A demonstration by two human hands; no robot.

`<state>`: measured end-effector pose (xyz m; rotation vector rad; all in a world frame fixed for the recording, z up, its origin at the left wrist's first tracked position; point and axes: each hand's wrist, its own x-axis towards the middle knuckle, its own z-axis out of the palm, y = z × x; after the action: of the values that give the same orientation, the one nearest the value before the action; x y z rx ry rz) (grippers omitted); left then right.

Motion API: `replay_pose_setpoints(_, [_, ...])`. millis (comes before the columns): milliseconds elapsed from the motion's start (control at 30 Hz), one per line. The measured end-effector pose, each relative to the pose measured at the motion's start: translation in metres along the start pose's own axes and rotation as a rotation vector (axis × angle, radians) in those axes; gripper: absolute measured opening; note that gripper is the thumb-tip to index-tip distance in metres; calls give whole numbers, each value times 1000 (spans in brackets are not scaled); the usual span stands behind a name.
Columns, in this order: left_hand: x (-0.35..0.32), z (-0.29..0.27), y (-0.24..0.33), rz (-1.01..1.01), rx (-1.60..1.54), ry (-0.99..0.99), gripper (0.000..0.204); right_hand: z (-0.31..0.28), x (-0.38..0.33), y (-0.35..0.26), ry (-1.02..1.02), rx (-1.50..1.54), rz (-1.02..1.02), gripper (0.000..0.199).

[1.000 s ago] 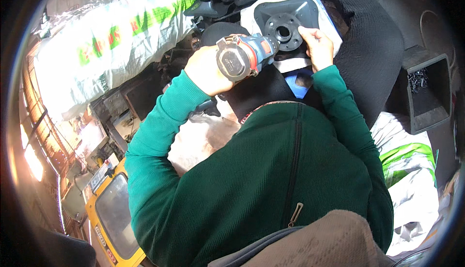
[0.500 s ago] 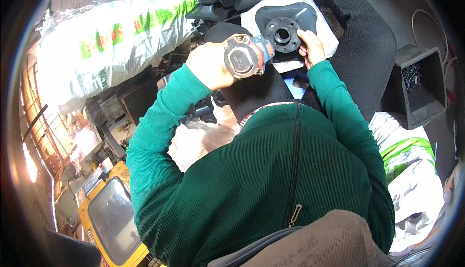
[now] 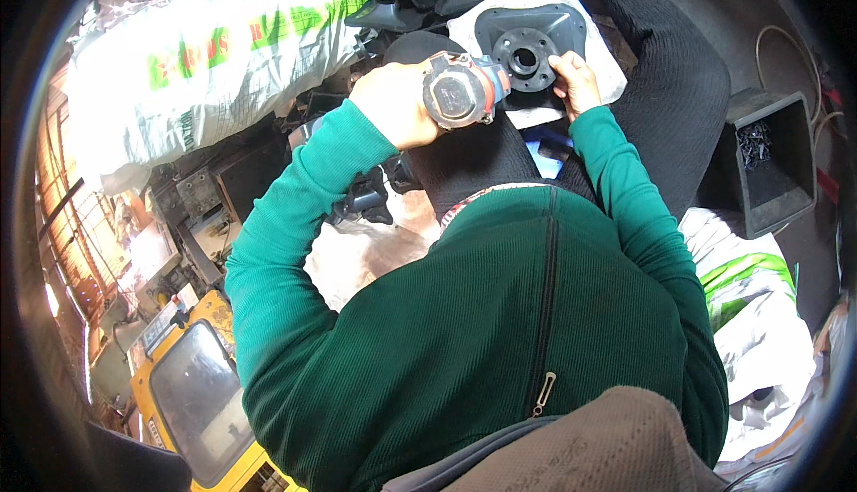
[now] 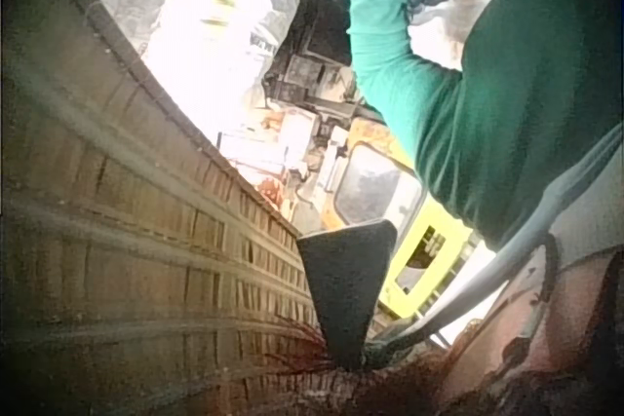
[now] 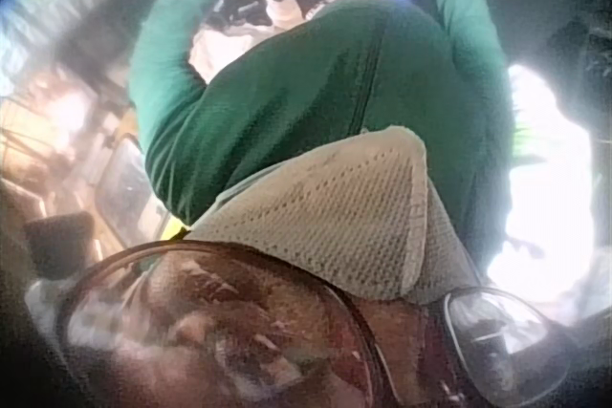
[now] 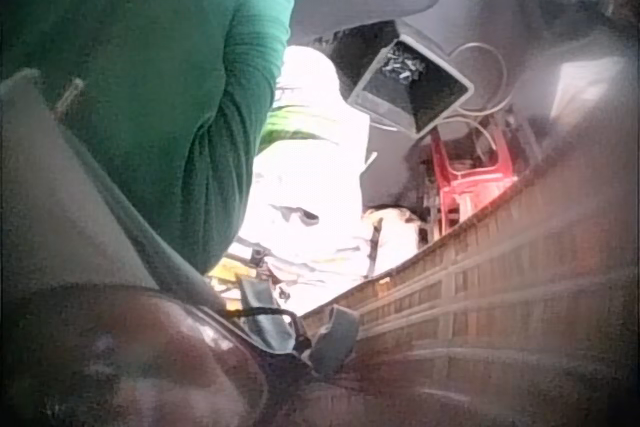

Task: The person uses a cordless drill to fasten screws into black plastic components, then wipes the parts with a green cloth. The person repeats this process on multiple similar parts, placing finished units aside.

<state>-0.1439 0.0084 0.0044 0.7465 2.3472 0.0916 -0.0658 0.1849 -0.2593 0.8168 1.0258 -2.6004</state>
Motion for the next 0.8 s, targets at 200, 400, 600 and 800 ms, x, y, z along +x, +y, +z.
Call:
replay_pose_setpoints(200, [7, -1, -3, -24, 65, -7, 46, -2, 1, 0, -29, 5, -4, 30])
replay_pose_setpoints(400, [15, 47, -13, -59, 139, -192, 50, 0, -8, 0, -39, -69, 1, 30])
replay_pose_setpoints(600, [-20, 58, -31, -15, -205, 104, 44, 0, -4, -3, 12, -49, 2, 31])
replay_pose_setpoints(800, [-68, 108, -9, -139, -836, 81, 65, 6, 0, -5, 44, -60, 4, 30])
